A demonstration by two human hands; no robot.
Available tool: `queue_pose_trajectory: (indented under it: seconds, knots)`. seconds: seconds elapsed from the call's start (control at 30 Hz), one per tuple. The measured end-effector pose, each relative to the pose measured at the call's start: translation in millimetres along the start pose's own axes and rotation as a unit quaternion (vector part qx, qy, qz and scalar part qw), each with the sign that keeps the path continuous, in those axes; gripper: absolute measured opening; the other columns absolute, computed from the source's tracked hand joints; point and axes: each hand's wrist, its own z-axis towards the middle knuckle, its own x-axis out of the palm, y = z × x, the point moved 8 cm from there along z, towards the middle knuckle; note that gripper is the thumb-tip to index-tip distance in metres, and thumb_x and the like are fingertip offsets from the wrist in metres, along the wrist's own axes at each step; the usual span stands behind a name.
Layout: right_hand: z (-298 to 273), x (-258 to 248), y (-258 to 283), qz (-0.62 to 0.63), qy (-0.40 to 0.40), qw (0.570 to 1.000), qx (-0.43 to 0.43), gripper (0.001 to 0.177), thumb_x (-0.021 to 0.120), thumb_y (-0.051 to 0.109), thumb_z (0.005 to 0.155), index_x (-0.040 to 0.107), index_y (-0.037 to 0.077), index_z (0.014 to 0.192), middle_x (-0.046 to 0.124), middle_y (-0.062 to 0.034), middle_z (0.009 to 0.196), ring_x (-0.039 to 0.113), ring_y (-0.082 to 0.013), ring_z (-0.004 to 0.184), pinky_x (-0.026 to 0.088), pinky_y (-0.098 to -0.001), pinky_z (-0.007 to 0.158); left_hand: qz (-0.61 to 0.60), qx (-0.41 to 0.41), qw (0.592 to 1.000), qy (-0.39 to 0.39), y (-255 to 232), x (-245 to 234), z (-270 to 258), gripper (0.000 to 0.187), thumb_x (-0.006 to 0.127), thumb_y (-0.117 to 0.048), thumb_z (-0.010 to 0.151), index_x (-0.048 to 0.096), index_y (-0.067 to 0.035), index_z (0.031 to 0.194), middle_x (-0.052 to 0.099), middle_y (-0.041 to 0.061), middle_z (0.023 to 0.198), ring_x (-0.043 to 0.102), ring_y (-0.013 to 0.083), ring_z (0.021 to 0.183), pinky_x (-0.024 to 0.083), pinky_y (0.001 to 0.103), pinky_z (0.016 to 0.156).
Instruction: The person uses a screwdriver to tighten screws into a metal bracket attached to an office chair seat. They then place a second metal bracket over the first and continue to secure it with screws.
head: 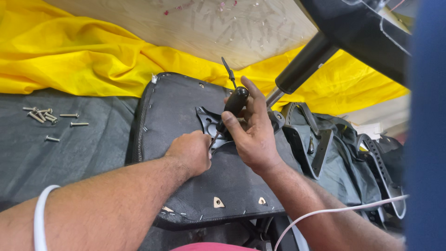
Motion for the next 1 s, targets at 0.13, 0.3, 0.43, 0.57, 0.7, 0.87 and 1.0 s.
queue_pose_trajectory:
  seconds: [0.13, 0.3, 0.43, 0.57, 0.7, 0.87, 1.0]
  knots:
    - [5.3, -1.4, -9.9, -0.016, -0.039, 0.997, 0.06, 0.05, 0.069, 0.014, 0.1, 0.045, 0.005, 0.144, 0.063, -0.0083, 0.114, 0.061, -0.0122, 0.1, 0.053, -0.0285, 0.088, -0.021, -0.011, 1.0, -0.014, 1.3, -4.2, -4.8, 0.028, 0.068, -0.02, 0.094, 0.069, -0.018, 0.121, 0.064, 0.006, 0.126, 0.065, 0.0283, 0.12, 0.052, 0.044, 0.105]
    - [15.2, 5.2, 4.0, -0.019, -0.061, 0.997, -0.035, 0.044, 0.069, 0.017, 0.101, 0.047, 0.004, 0.137, 0.063, -0.0051, 0.116, 0.062, -0.0101, 0.103, 0.054, -0.0268, 0.09, -0.036, -0.005, 0.998, -0.058, 10.3, -8.1, -9.5, 0.025, 0.066, -0.013, 0.091, 0.073, -0.019, 0.114, 0.064, 0.007, 0.126, 0.063, 0.0311, 0.121, 0.051, 0.046, 0.106]
    - [19.4, 20.6, 0.0, -0.066, -0.045, 0.997, 0.0, 0.047, 0.071, 0.018, 0.097, 0.05, 0.006, 0.138, 0.063, -0.0045, 0.108, 0.061, -0.0105, 0.094, 0.056, -0.0268, 0.081, 0.01, 0.017, 0.996, -0.091, 20.8, -14.2, -10.8, 0.018, 0.069, -0.018, 0.09, 0.075, -0.016, 0.107, 0.066, 0.011, 0.121, 0.063, 0.0309, 0.12, 0.051, 0.046, 0.104]
    - [25.9, 40.8, -5.5, -0.025, -0.013, 0.999, 0.034, 0.05, 0.07, 0.016, 0.096, 0.05, 0.009, 0.141, 0.064, -0.0052, 0.104, 0.064, -0.0109, 0.092, 0.056, -0.0276, 0.081, -0.004, -0.01, 0.993, -0.122, 44.0, -22.5, -10.2, 0.016, 0.068, -0.026, 0.093, 0.075, -0.016, 0.103, 0.068, 0.01, 0.115, 0.064, 0.0307, 0.117, 0.052, 0.046, 0.102]
    - [33.7, 66.5, 6.2, 0.048, 0.047, 0.997, -0.035, 0.046, 0.071, 0.008, 0.097, 0.05, 0.006, 0.138, 0.065, -0.0047, 0.112, 0.065, -0.011, 0.099, 0.057, -0.0282, 0.088, 0.052, -0.008, 0.968, -0.246, 67.8, -43.3, -19.4, 0.015, 0.069, -0.026, 0.091, 0.075, -0.015, 0.1, 0.066, 0.01, 0.109, 0.062, 0.0308, 0.112, 0.051, 0.047, 0.097]
    - [29.3, 104.2, 24.6, -0.038, 0.113, 0.983, -0.137, 0.043, 0.077, 0.001, 0.087, 0.059, 0.008, 0.125, 0.07, -0.0047, 0.114, 0.071, -0.016, 0.105, 0.057, -0.0303, 0.095, 0.018, -0.053, 0.934, -0.353, 106.9, -57.2, -39.4, 0.02, 0.072, -0.031, 0.086, 0.073, -0.015, 0.097, 0.064, 0.009, 0.103, 0.062, 0.0309, 0.108, 0.049, 0.049, 0.094]
    - [10.1, 140.3, 22.6, -0.167, 0.19, 0.95, -0.183, 0.04, 0.074, -0.006, 0.072, 0.067, 0.009, 0.108, 0.069, -0.0067, 0.113, 0.063, -0.0289, 0.113, 0.051, -0.0404, 0.099, -0.036, -0.087, 0.948, -0.305, 132.0, -46.2, -37.7, 0.02, 0.071, -0.027, 0.088, 0.068, -0.016, 0.104, 0.065, 0.008, 0.106, 0.062, 0.0302, 0.111, 0.05, 0.048, 0.097]
